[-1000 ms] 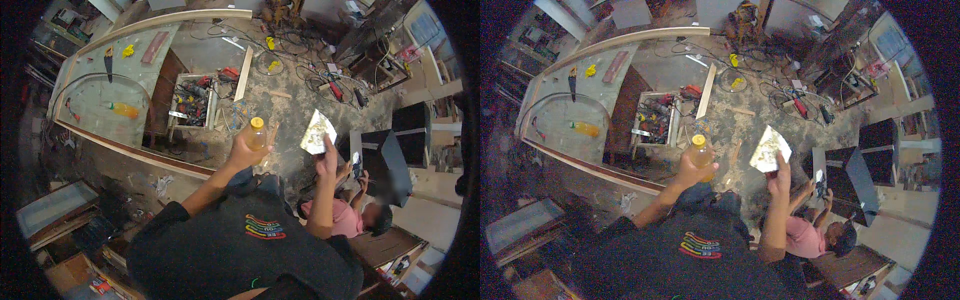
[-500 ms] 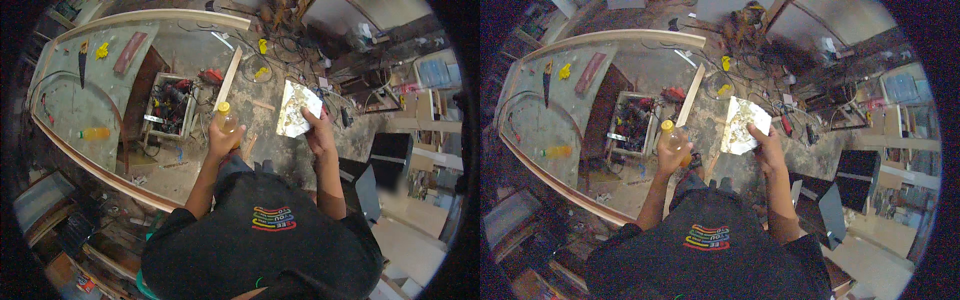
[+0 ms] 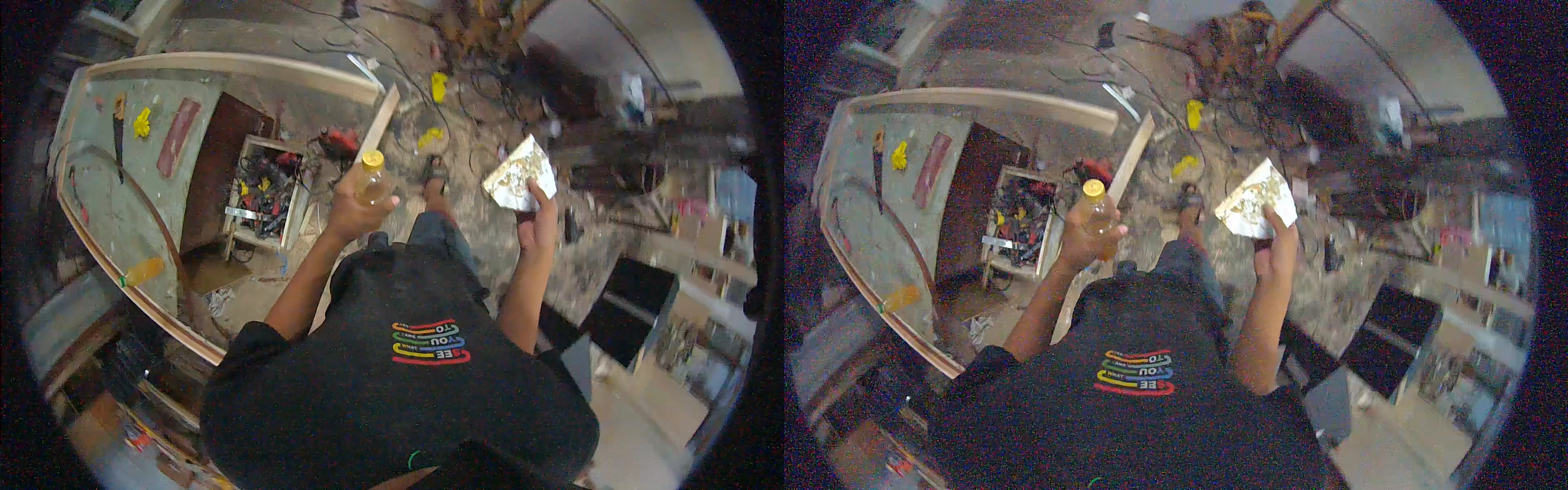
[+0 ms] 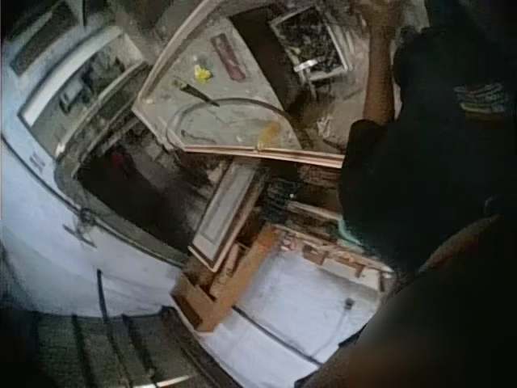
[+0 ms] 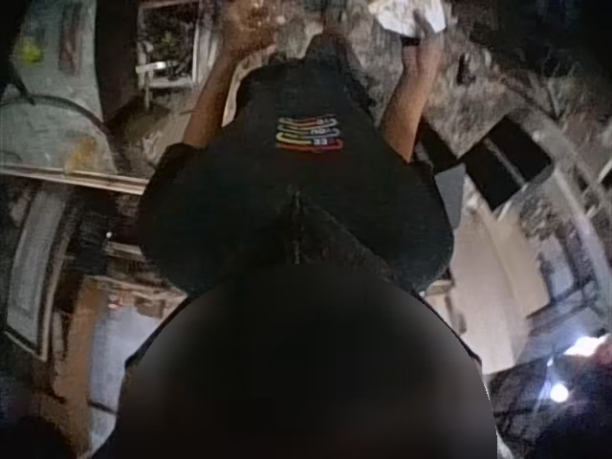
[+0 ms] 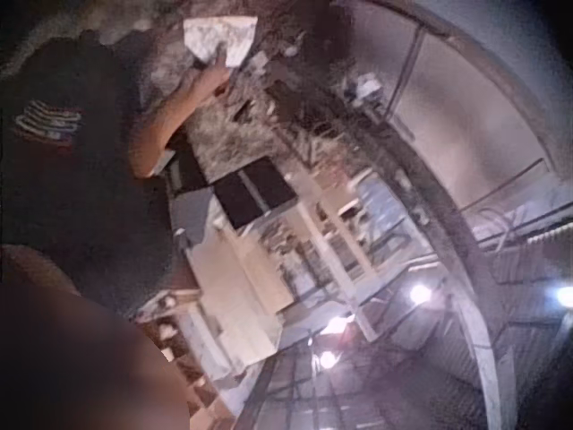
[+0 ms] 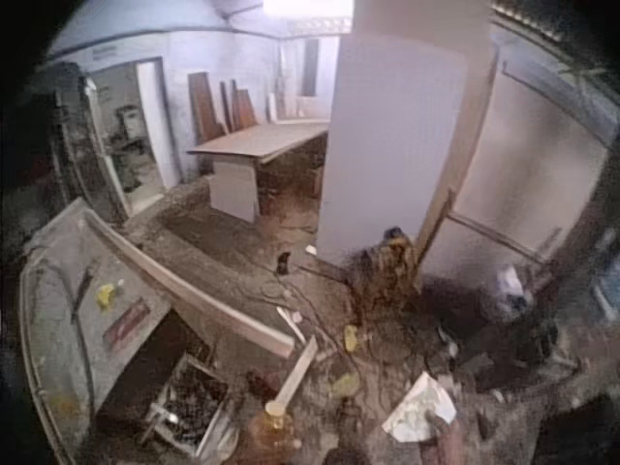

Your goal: The person opens a plastic bottle with a green cap, then pours a yellow liquid onto a long wooden strip on a workbench. They repeat the pouring on another wooden strip and handle a small white piece of material. The person closes the bottle and places it on the bench.

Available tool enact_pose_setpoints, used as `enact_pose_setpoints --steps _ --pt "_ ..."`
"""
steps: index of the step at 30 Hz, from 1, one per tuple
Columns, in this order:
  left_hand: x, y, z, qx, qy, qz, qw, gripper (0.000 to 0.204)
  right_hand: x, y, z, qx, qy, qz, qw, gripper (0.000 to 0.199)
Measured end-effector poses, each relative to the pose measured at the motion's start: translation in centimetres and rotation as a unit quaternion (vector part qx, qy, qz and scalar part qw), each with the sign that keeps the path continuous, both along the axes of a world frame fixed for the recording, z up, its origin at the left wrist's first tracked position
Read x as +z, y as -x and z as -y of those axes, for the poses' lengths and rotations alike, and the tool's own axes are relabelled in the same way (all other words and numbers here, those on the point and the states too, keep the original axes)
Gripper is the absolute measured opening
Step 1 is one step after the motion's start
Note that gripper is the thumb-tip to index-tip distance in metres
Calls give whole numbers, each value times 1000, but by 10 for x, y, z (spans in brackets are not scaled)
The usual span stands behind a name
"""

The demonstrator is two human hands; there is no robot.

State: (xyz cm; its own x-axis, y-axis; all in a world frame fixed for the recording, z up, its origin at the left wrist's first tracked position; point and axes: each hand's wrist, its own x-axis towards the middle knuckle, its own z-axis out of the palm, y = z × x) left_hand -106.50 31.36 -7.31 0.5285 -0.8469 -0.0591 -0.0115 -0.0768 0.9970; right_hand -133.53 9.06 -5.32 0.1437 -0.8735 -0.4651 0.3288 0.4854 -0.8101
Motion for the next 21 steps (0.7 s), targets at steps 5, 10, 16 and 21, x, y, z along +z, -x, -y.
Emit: enact_pose_setpoints --steps 5,10,16,21 --pt "-4 -14 132 42 89 259 961 52 -3 -43 152 81 -20 65 994 46" --pt "26 -60 247 90 150 151 973 60 16 -161 289 183 49 -14 982 44" --pt "36 -151 273 233 66 10 970 59 37 -344 391 344 100 -54 932 48" --pt "36 -212 292 449 145 -44 880 56 53 -470 375 439 179 -77 877 46"
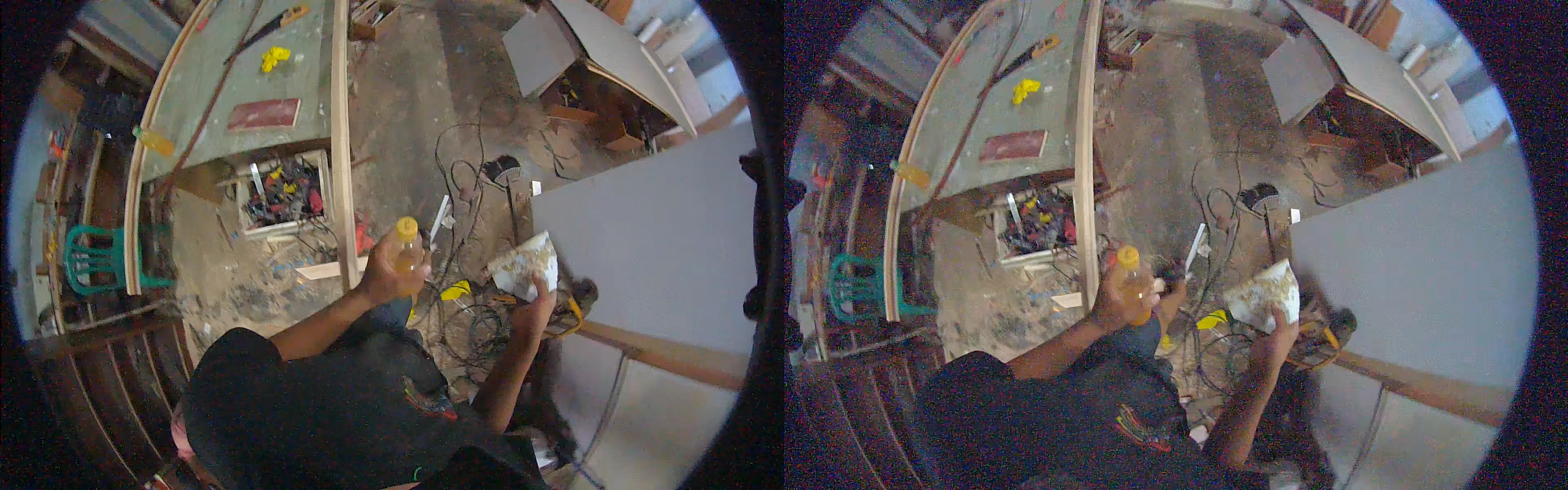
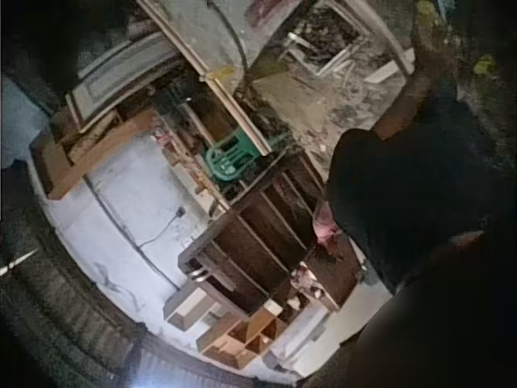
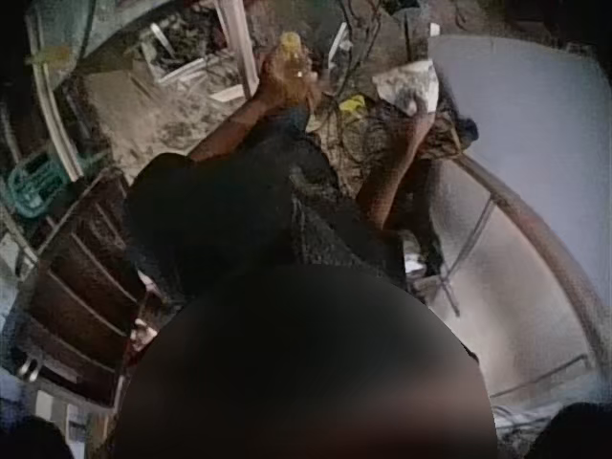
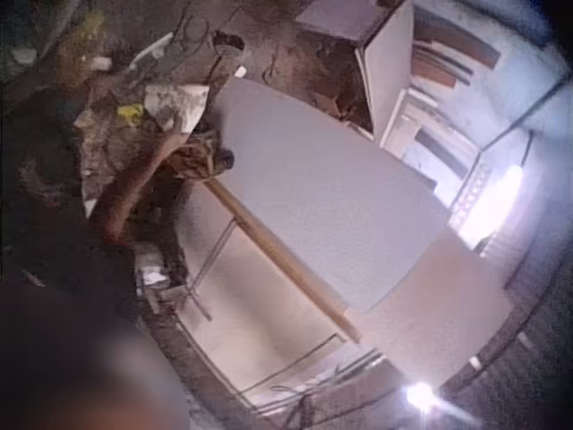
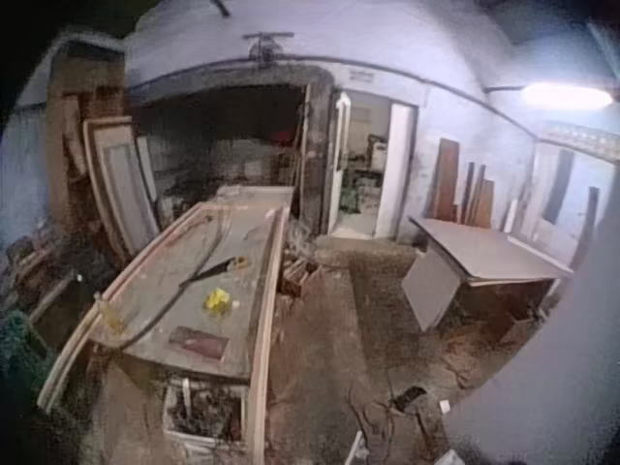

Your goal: The person opens a plastic bottle with a green cap, then pours a yellow liquid onto a long wooden strip on a workbench. They repeat the pouring on another wooden strip and handle a small white piece of material. The person closes the bottle and places it on the bench.

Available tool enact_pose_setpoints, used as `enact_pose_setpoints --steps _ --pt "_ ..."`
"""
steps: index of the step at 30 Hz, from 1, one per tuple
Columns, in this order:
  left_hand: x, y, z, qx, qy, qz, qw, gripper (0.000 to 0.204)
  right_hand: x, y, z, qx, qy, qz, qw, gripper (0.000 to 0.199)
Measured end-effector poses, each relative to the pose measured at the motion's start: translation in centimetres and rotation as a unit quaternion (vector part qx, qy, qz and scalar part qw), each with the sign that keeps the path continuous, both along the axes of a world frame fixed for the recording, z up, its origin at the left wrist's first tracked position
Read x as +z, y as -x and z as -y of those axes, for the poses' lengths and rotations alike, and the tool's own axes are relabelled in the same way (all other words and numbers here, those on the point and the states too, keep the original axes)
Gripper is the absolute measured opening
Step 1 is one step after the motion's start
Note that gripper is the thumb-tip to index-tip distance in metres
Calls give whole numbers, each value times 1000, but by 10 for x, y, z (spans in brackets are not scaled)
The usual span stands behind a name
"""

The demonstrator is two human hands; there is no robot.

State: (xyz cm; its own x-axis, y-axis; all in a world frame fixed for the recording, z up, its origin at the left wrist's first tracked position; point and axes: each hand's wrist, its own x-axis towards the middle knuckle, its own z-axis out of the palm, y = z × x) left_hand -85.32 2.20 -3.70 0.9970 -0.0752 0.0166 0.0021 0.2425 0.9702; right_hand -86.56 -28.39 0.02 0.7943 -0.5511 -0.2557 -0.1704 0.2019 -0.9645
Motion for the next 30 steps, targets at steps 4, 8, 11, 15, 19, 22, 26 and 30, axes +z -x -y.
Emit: enact_pose_setpoints --steps 4,8,11,15,19,22,26,30 --pt "-23 -96 12 93 -84 6 992 58 17 -128 -2 48 28 -56 997 48" --pt "-49 -153 18 210 -110 -50 970 60 45 -239 2 181 53 -25 982 50" --pt "-57 -183 21 288 -82 -67 952 61 56 -327 5 241 122 -43 962 50" --pt "-46 -226 27 305 -152 -57 939 63 50 -399 -5 310 67 -50 947 55" --pt "-18 -275 22 274 -177 -59 943 63 28 -464 -54 382 -28 -47 923 49" --pt "6 -295 20 305 -241 -43 920 61 27 -496 -81 495 -24 -29 868 46" --pt "29 -322 18 353 -278 -85 889 63 21 -565 -105 601 -131 -126 778 51" --pt "44 -357 63 400 -363 -110 834 62 23 -654 -126 657 -118 -146 730 51"
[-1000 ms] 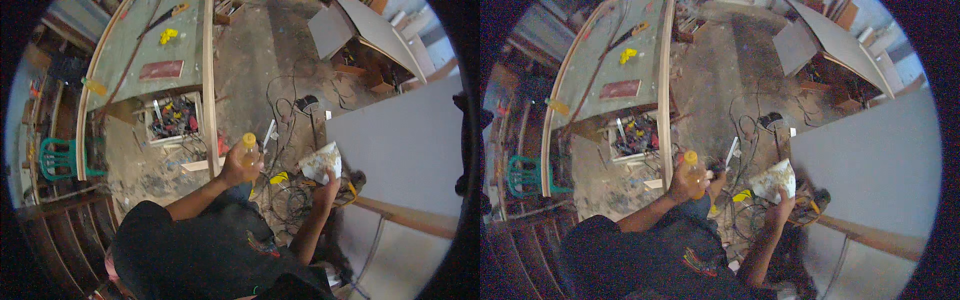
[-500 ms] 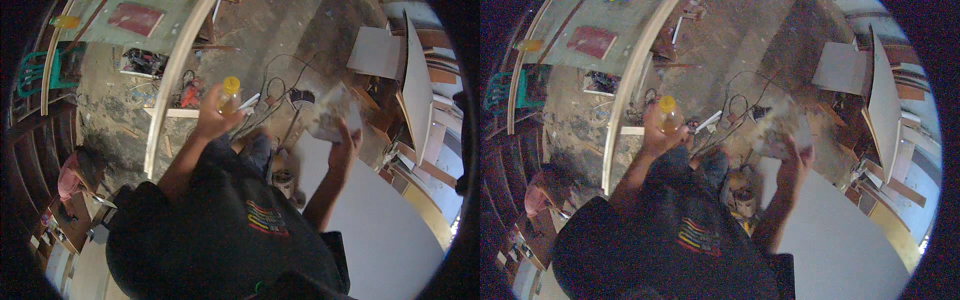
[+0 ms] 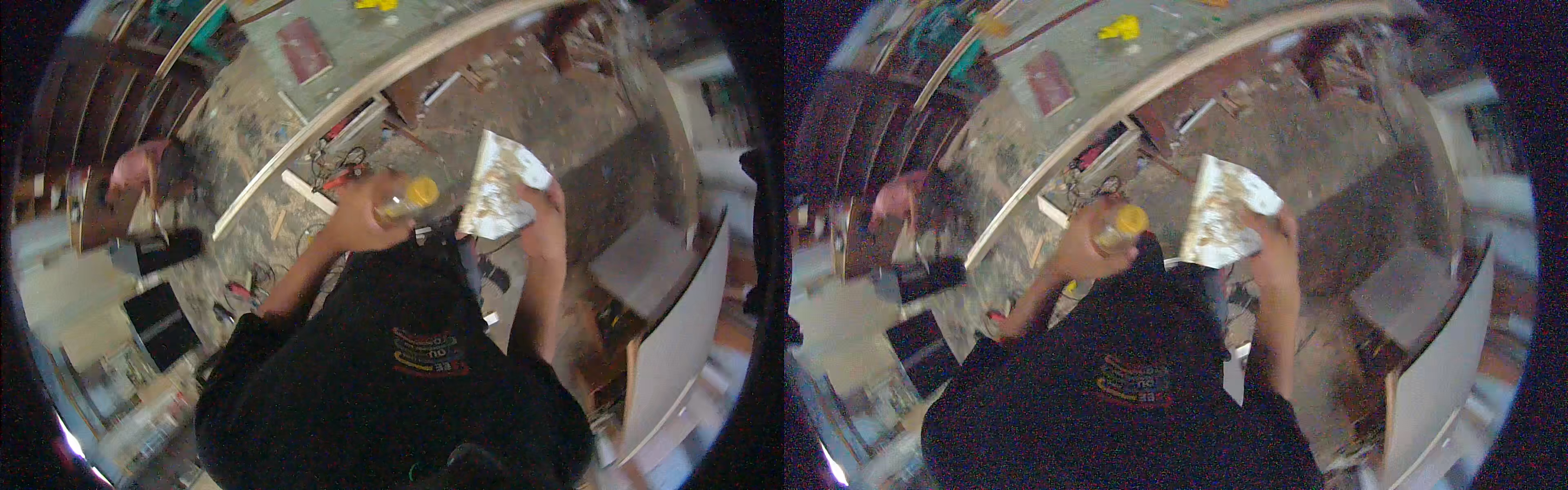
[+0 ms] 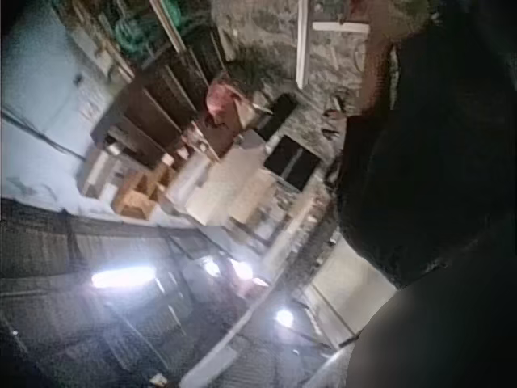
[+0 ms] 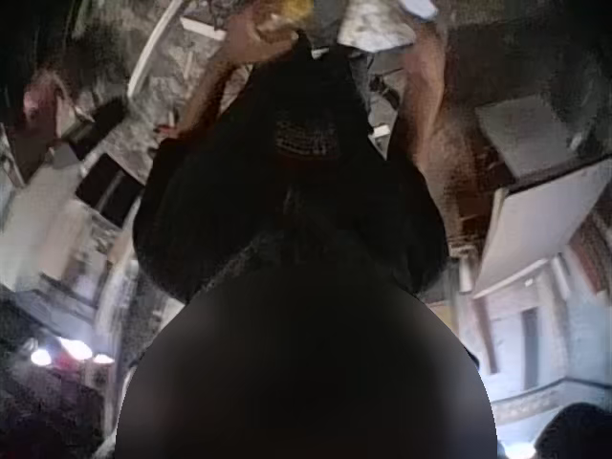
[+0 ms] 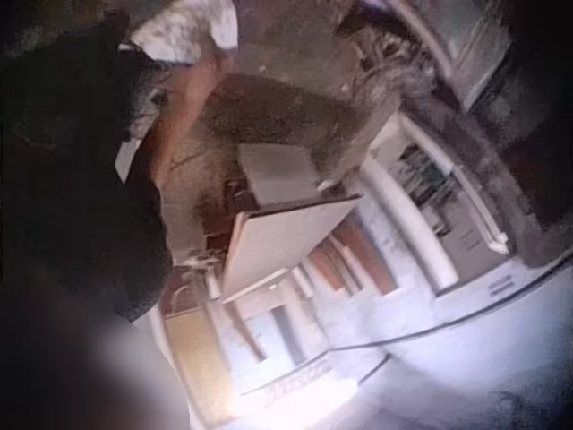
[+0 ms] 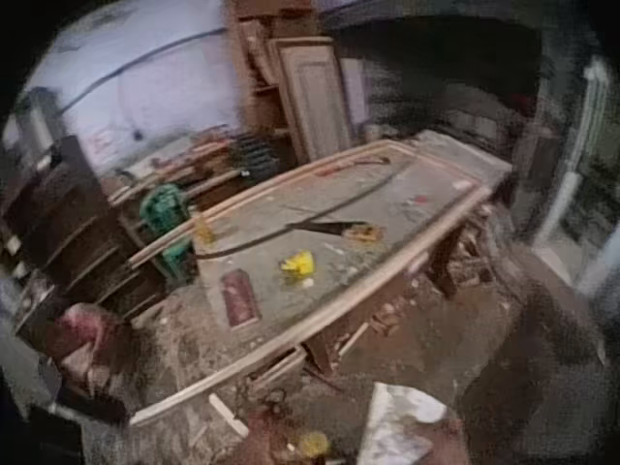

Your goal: The person opens a plastic bottle with a green cap, then pours a yellow liquid onto a long wooden strip on a workbench. They repeat the pouring on another wooden strip and handle a small white piece of material. The person closes the bottle and places it on the bench.

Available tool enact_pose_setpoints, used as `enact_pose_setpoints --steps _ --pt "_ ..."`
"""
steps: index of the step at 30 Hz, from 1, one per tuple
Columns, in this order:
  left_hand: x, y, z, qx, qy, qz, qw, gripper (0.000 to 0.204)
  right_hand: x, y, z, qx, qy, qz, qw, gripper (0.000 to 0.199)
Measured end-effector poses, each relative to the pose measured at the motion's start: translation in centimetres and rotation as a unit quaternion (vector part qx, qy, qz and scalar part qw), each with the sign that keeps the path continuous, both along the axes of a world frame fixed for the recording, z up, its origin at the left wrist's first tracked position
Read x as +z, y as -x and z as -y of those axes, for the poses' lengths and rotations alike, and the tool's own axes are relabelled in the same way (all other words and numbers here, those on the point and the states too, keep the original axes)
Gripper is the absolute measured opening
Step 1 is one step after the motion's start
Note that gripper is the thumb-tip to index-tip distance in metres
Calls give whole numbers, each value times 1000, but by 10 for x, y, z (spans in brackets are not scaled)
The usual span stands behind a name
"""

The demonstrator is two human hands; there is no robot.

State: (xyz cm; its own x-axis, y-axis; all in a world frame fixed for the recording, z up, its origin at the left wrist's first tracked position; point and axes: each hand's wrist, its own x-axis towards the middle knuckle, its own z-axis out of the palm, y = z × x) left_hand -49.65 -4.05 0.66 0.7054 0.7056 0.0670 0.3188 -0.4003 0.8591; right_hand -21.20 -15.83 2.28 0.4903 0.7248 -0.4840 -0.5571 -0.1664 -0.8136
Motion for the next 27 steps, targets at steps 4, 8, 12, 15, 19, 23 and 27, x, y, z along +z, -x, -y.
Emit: enact_pose_setpoints --steps 4,8,12,15,19,23,27 --pt "-8 -17 34 37 169 34 984 63 -6 -52 -24 -11 46 34 998 47" --pt "-13 -11 20 100 203 47 973 65 -32 -62 -83 57 93 40 993 45" --pt "3 -6 -6 150 161 -61 974 65 -33 -55 -153 133 20 4 991 45" --pt "10 -15 -12 178 112 2 978 66 -19 -38 -183 167 -10 19 986 45" --pt "-17 -36 -11 231 41 -34 972 69 -21 -27 -213 227 -27 17 973 44" --pt "-49 -53 16 311 66 2 948 79 -35 -46 -212 262 -73 69 960 42" --pt "-55 -64 25 361 49 53 930 86 -44 -55 -203 261 -61 17 963 43"
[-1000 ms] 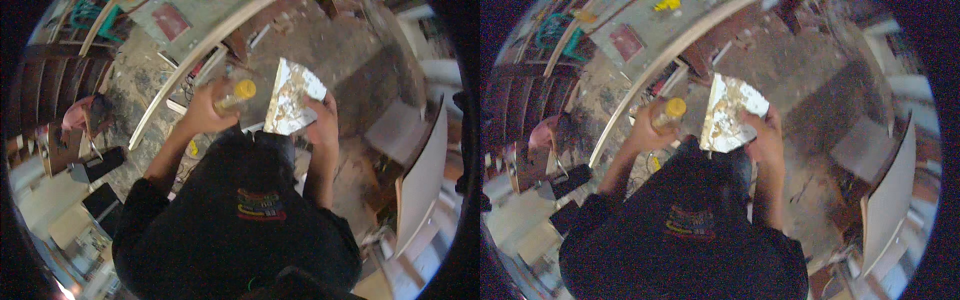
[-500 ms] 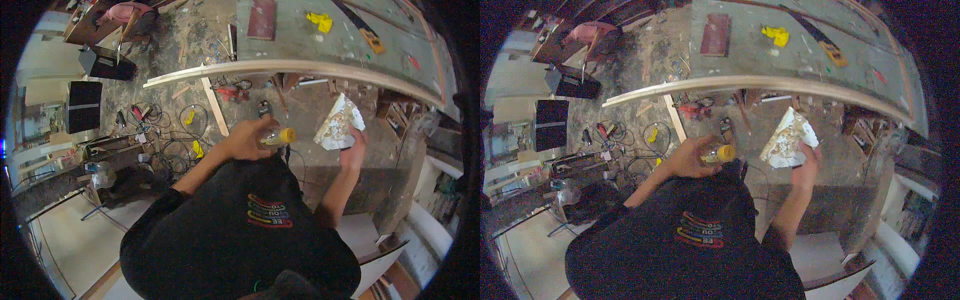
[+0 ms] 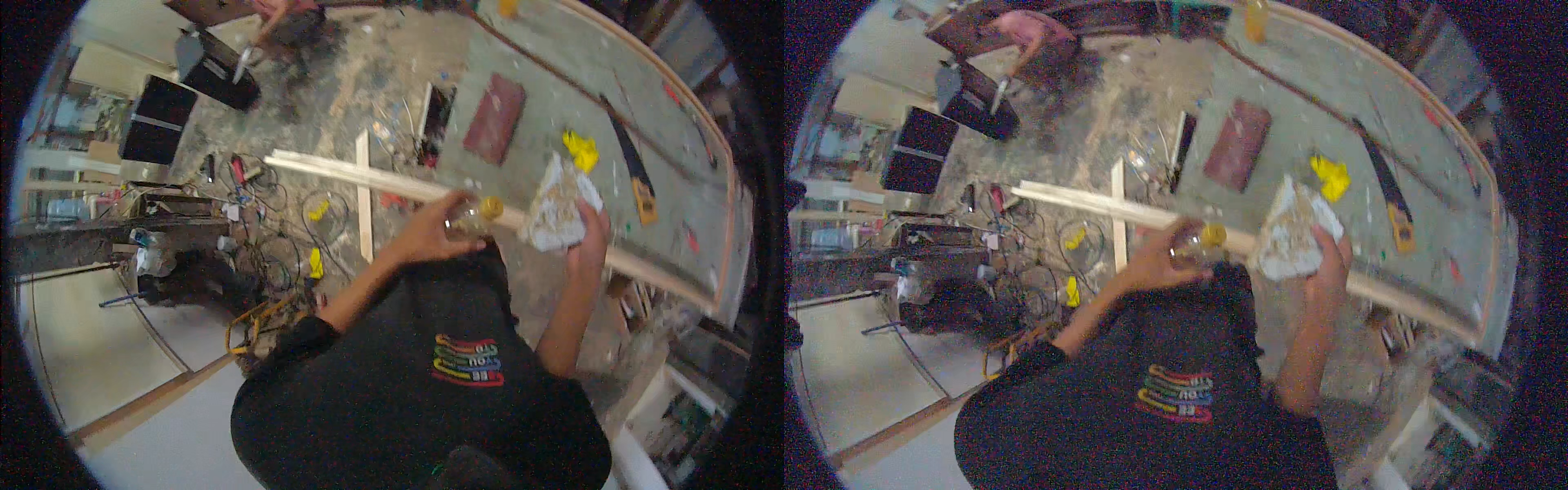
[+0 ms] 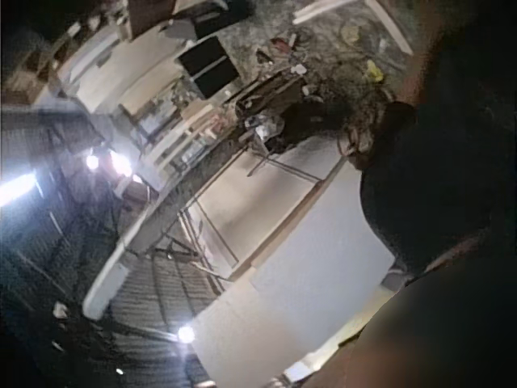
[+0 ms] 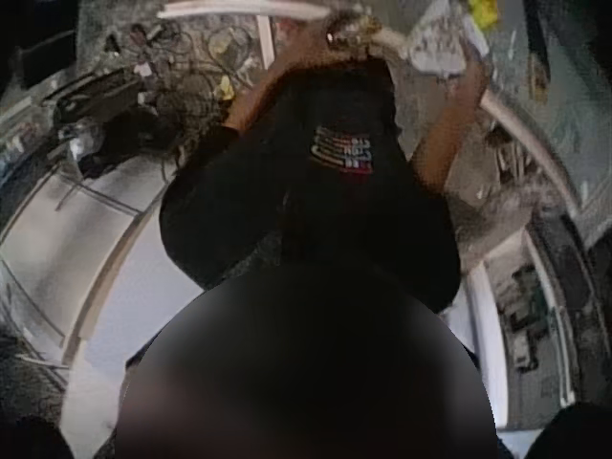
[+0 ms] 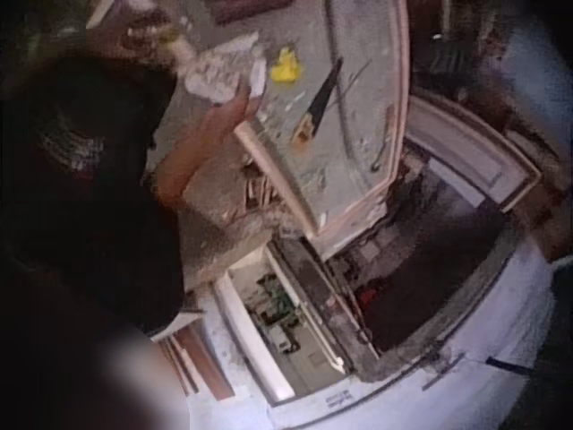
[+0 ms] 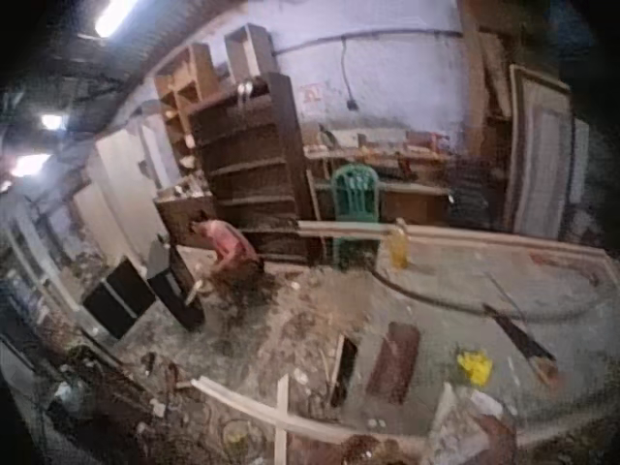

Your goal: The person opens a plastic bottle with a green cap, then pours a yellow liquid onto a long wooden strip on a workbench. They repeat the pouring on another wooden strip and handle a small white piece of material. The person closes the bottle and places it on the bench.

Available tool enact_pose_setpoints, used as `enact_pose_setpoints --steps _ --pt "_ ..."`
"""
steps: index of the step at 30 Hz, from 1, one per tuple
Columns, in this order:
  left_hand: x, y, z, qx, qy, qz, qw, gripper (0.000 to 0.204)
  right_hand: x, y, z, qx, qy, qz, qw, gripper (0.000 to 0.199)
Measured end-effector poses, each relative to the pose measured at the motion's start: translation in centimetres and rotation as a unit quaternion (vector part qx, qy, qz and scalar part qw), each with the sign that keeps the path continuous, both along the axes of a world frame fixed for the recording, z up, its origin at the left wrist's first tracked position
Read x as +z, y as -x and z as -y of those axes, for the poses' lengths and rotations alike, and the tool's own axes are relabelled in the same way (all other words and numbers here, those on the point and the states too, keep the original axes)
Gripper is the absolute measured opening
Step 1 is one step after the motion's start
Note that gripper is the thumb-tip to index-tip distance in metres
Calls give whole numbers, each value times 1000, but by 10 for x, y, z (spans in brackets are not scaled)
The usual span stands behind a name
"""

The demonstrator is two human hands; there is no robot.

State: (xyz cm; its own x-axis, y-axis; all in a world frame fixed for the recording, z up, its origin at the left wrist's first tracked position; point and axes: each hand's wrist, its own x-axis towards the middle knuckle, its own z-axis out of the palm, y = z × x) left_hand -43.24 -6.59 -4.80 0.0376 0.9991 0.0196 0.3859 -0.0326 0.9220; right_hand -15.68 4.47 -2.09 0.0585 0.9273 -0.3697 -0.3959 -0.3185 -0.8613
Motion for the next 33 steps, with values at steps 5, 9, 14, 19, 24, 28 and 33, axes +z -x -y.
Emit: enact_pose_setpoints --steps 5,9,14,19,24,28,33 --pt "2 2 -20 -8 43 112 993 85 -42 -15 -38 30 -14 98 995 45" --pt "5 -19 -21 8 56 166 984 83 -93 -37 -72 81 -31 180 980 52" --pt "20 -55 -34 24 57 176 982 80 -89 -34 -73 -9 -168 597 784 78" --pt "49 -65 -56 42 19 41 998 64 27 -7 -40 240 -183 286 910 45" --pt "66 -95 -46 50 -44 -142 988 62 86 10 -7 257 -282 527 759 51" --pt "72 -98 -45 2 -2 -165 986 55 75 9 -7 235 -302 562 733 45" --pt "75 -79 -50 -237 83 89 964 53 74 -6 -15 273 -548 370 699 36"
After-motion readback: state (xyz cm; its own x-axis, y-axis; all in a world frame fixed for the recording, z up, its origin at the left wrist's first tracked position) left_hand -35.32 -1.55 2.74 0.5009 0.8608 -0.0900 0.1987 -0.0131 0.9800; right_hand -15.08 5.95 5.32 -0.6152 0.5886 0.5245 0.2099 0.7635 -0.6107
